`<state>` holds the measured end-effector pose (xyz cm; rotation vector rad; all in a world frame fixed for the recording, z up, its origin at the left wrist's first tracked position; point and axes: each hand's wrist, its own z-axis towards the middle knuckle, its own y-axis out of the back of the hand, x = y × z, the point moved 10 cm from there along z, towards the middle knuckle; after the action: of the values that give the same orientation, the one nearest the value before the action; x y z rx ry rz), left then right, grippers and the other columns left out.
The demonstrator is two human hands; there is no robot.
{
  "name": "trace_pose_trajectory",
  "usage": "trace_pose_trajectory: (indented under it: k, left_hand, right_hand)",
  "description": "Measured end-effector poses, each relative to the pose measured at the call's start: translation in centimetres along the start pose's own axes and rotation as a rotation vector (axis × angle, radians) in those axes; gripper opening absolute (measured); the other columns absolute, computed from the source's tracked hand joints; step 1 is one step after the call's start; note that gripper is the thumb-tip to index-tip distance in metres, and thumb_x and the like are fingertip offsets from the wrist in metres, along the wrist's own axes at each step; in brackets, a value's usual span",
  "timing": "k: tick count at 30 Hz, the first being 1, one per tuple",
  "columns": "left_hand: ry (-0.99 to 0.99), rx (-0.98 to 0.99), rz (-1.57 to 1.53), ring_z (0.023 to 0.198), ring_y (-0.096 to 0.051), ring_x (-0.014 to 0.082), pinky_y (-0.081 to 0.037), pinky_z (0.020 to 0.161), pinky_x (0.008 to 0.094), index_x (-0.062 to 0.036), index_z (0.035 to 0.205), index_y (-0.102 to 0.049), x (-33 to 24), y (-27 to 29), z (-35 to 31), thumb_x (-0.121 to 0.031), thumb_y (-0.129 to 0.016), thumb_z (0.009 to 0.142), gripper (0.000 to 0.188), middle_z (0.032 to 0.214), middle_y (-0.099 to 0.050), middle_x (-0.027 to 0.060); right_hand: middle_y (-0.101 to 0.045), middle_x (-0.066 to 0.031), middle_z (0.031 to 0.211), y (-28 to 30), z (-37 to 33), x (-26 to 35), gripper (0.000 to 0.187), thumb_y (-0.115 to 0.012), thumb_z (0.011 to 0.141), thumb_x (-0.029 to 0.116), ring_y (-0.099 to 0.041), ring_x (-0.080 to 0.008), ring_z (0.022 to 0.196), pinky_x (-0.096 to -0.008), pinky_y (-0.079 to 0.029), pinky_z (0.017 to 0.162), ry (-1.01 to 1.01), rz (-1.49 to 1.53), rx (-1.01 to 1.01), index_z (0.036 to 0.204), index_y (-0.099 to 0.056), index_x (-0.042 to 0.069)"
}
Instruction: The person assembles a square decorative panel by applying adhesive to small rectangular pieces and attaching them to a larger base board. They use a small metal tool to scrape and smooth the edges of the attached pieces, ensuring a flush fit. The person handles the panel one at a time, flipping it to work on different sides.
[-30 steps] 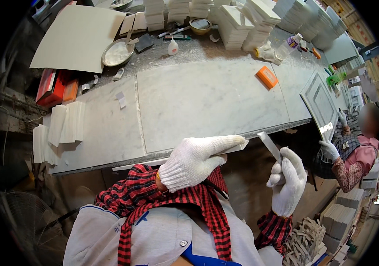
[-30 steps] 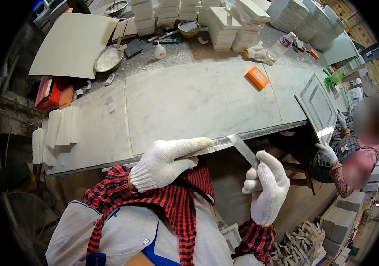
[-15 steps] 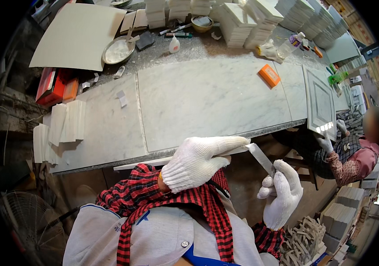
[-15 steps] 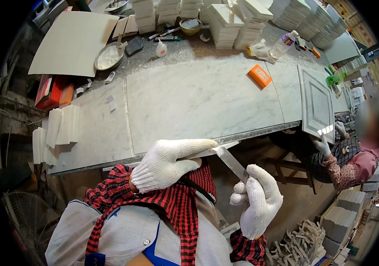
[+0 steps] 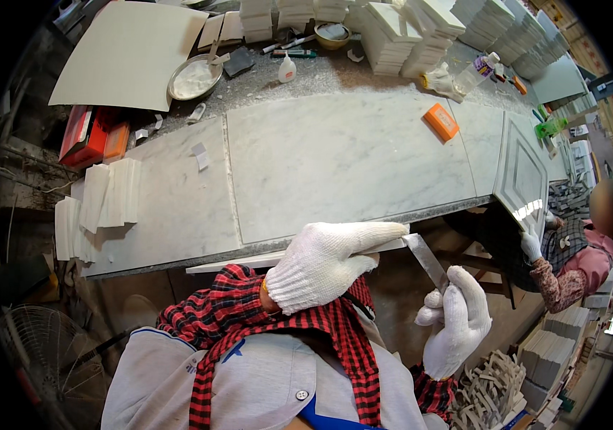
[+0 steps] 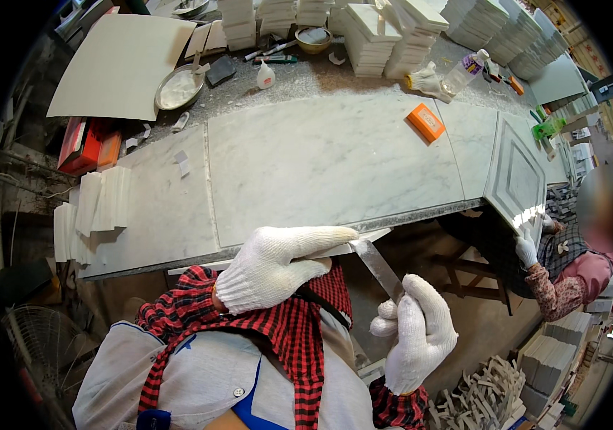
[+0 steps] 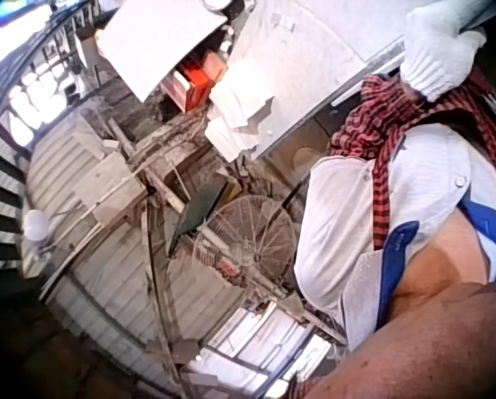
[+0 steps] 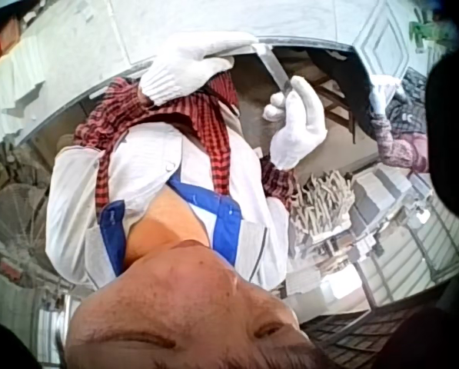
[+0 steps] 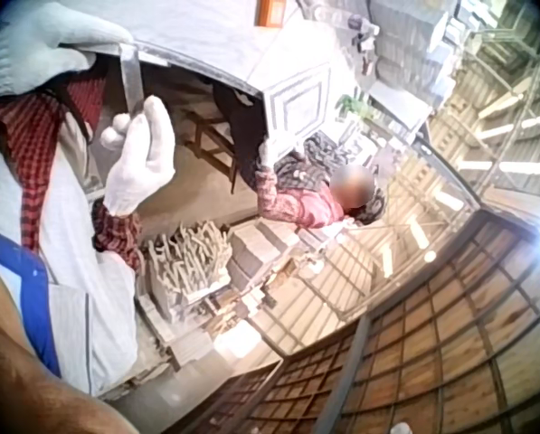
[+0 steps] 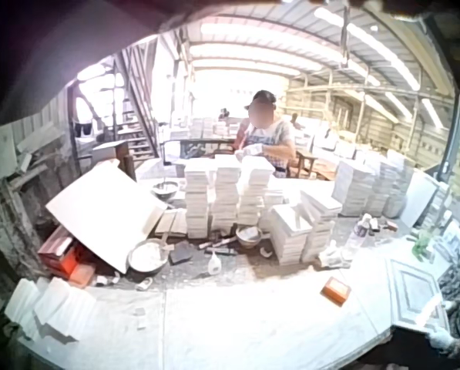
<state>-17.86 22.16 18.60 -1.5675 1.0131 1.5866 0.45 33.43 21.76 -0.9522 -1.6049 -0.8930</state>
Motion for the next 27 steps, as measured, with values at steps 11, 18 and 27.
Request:
trace_pose_trajectory:
  k: [11,18,27]
  left_hand:
    - [-0.015,0.002,0.026,0.107,-0.067,0.0144,-0.054,0.095,0.0273,-0.0031,0.13,-0.063,-0.2,0.0,0.0,0.01,-0.064,0.083,0.049,0.123,-0.07,0.0137]
    - [-0.042,-0.002,0.035,0.107,-0.068,0.0141,-0.054,0.095,0.0274,-0.0031,0.13,-0.063,-0.3,0.0,0.0,0.011,-0.063,0.083,0.049,0.124,-0.069,0.0137]
    - [-0.032,-0.006,0.033,0.107,-0.068,0.0145,-0.054,0.095,0.0272,-0.0027,0.13,-0.063,-0.2,0.0,0.0,0.012,-0.063,0.083,0.05,0.124,-0.069,0.0132]
  right_hand:
    - [-0.064,-0.0135,0.085,0.0,-0.8,0.5,0.022,-0.054,0.095,-0.004,-0.064,-0.0133,0.064,-0.026,-0.056,0.053,0.07,-0.065,-0.005,0.114,-0.065,-0.009]
    - [-0.065,-0.0133,0.082,-0.1,-1.1,0.9,0.023,-0.054,0.095,-0.004,-0.064,-0.013,0.062,-0.0264,-0.056,0.054,0.115,-0.118,0.004,0.115,-0.065,-0.008]
    - [-0.068,-0.0149,0.081,-0.1,-1.6,1.4,0.025,-0.053,0.094,-0.005,-0.065,-0.0141,0.059,-0.0253,-0.055,0.057,0.212,-0.188,0.007,0.114,-0.066,-0.007]
